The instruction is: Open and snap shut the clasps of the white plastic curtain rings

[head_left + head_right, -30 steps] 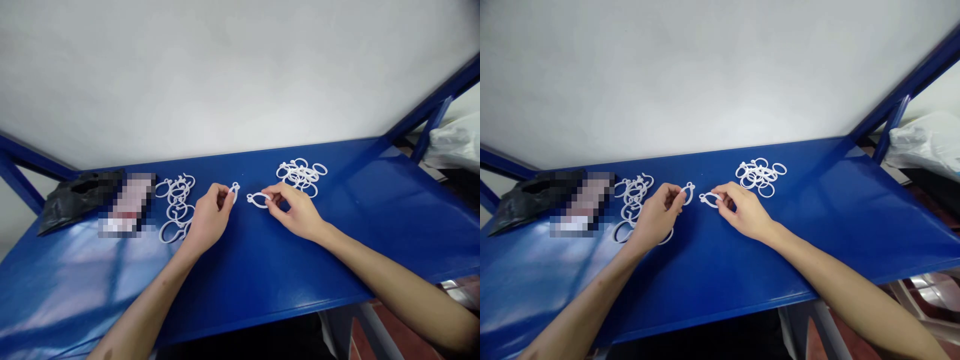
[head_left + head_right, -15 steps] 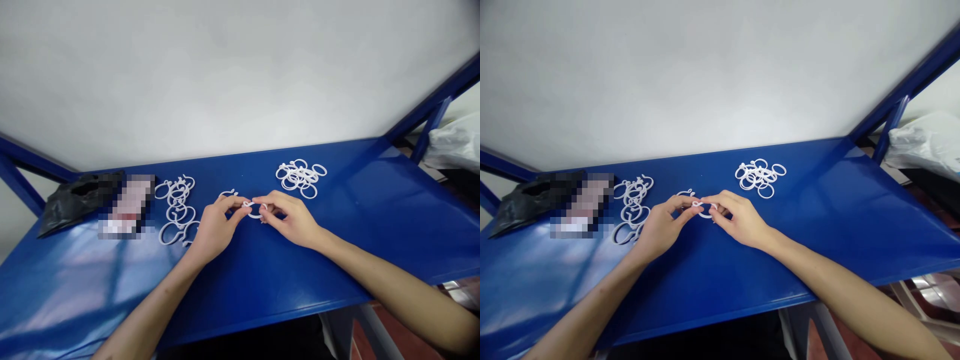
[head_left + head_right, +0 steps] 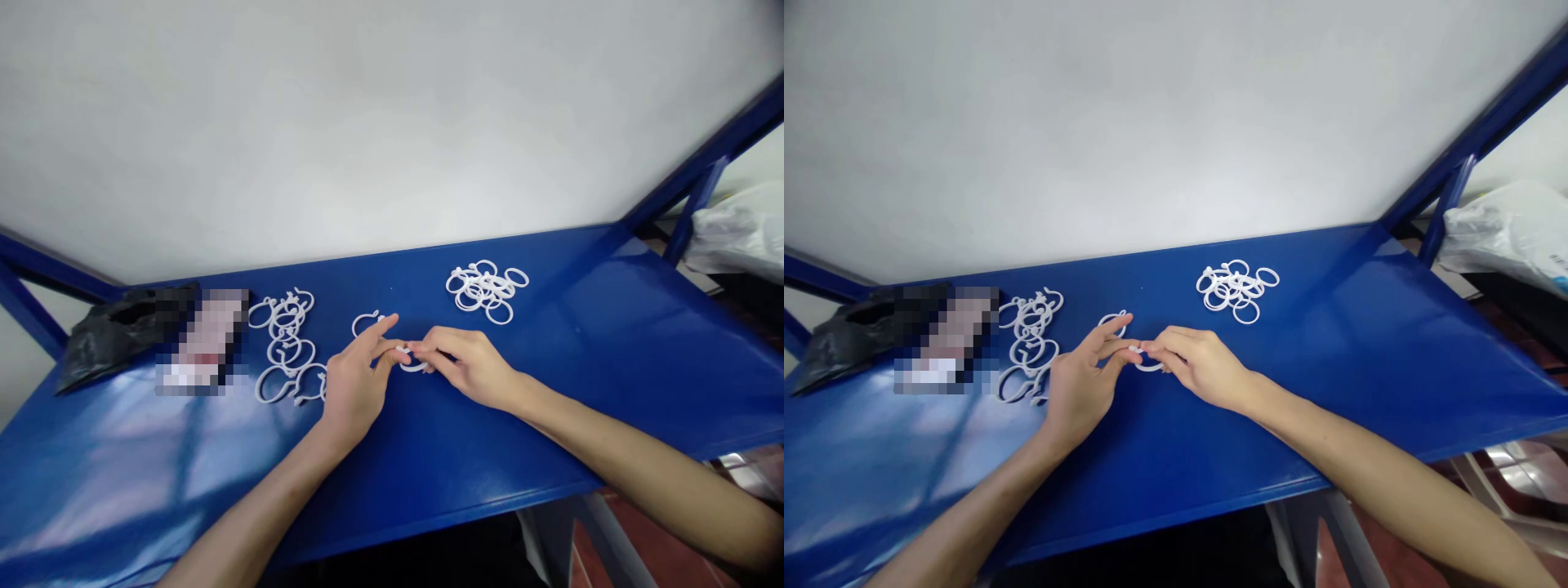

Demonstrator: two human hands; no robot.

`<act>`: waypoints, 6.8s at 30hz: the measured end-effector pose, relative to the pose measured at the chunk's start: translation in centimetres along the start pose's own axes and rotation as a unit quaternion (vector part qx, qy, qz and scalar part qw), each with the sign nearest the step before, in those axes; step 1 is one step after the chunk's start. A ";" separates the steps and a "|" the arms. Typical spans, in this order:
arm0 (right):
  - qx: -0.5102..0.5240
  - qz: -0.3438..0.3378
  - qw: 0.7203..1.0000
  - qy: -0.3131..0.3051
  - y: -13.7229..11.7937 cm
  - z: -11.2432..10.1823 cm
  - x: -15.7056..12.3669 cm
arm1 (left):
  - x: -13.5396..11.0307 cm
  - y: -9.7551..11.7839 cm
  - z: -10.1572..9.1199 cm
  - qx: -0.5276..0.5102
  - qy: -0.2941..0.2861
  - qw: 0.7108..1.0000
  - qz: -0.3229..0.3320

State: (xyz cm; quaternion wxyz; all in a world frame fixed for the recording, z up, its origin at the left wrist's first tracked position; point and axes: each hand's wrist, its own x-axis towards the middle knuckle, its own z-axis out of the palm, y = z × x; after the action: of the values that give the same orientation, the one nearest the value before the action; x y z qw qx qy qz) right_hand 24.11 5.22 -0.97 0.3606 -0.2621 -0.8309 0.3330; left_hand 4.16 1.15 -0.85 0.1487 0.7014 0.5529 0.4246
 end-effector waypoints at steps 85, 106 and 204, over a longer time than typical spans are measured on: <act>-0.163 -0.090 0.982 0.031 -0.9 0.0 -0.3 | -0.3 0.5 0.3 0.037 -0.032 0.992 0.113; -0.273 -0.140 0.952 -0.020 -0.4 -0.1 -0.1 | 0.7 -0.5 -0.3 0.112 -0.100 0.971 0.185; -0.201 -0.088 0.973 -0.067 -0.2 -0.7 0.3 | 2.6 -0.3 -3.0 -0.061 -0.244 0.962 -0.109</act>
State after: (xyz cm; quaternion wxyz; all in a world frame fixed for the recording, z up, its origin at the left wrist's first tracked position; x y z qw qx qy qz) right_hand 24.44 5.57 -0.26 0.2716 -0.2319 -0.9231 0.1426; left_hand 1.71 2.80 1.85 0.3675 0.7086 0.5459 0.2544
